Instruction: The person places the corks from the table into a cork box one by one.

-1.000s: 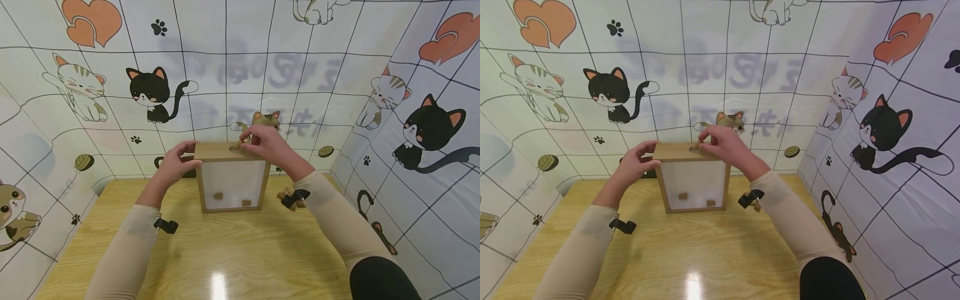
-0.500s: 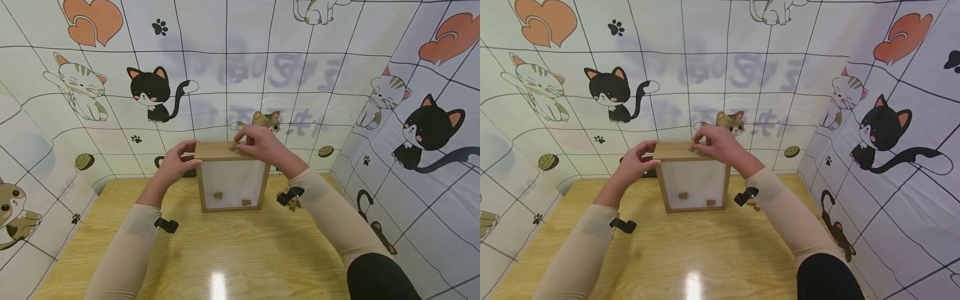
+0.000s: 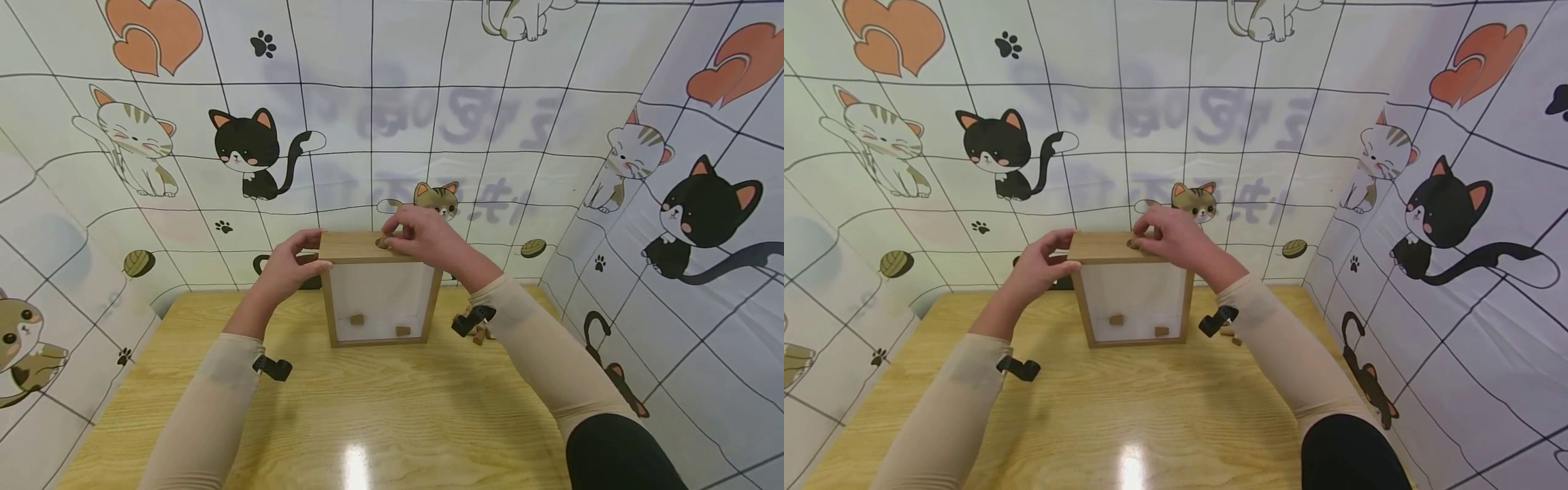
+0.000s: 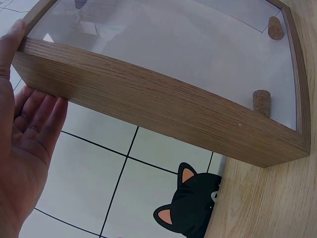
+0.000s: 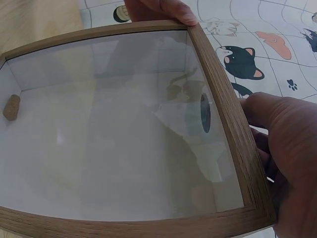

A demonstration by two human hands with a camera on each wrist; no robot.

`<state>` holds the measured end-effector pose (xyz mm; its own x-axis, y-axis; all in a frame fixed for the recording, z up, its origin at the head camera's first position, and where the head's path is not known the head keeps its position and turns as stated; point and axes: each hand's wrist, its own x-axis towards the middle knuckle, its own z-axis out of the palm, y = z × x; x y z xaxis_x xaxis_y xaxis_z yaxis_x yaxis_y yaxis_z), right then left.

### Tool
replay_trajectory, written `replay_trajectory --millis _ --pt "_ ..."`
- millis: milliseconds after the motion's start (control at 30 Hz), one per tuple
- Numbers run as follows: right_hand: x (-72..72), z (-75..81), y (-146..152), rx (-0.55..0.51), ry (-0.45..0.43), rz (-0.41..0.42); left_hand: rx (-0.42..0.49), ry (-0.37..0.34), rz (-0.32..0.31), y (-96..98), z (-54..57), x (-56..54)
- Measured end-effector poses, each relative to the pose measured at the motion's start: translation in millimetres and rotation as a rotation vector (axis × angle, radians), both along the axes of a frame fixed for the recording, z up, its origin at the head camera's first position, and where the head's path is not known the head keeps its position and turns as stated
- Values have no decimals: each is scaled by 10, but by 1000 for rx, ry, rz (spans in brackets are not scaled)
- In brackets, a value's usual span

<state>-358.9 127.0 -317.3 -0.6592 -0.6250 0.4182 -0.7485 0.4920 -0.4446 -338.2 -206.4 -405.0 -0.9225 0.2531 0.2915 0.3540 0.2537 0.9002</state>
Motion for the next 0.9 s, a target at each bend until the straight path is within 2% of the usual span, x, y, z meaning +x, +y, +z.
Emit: replay_trajectory --millis 500,733,900 --pt "4 -33 57 -26 72 25 0 0 -2 8 -1 -20" --pt "105 -56 230 -103 129 19 22 12 -15 9 -7 -32" --pt "210 -133 446 -172 194 -28 12 22 -10 3 -20 -24"
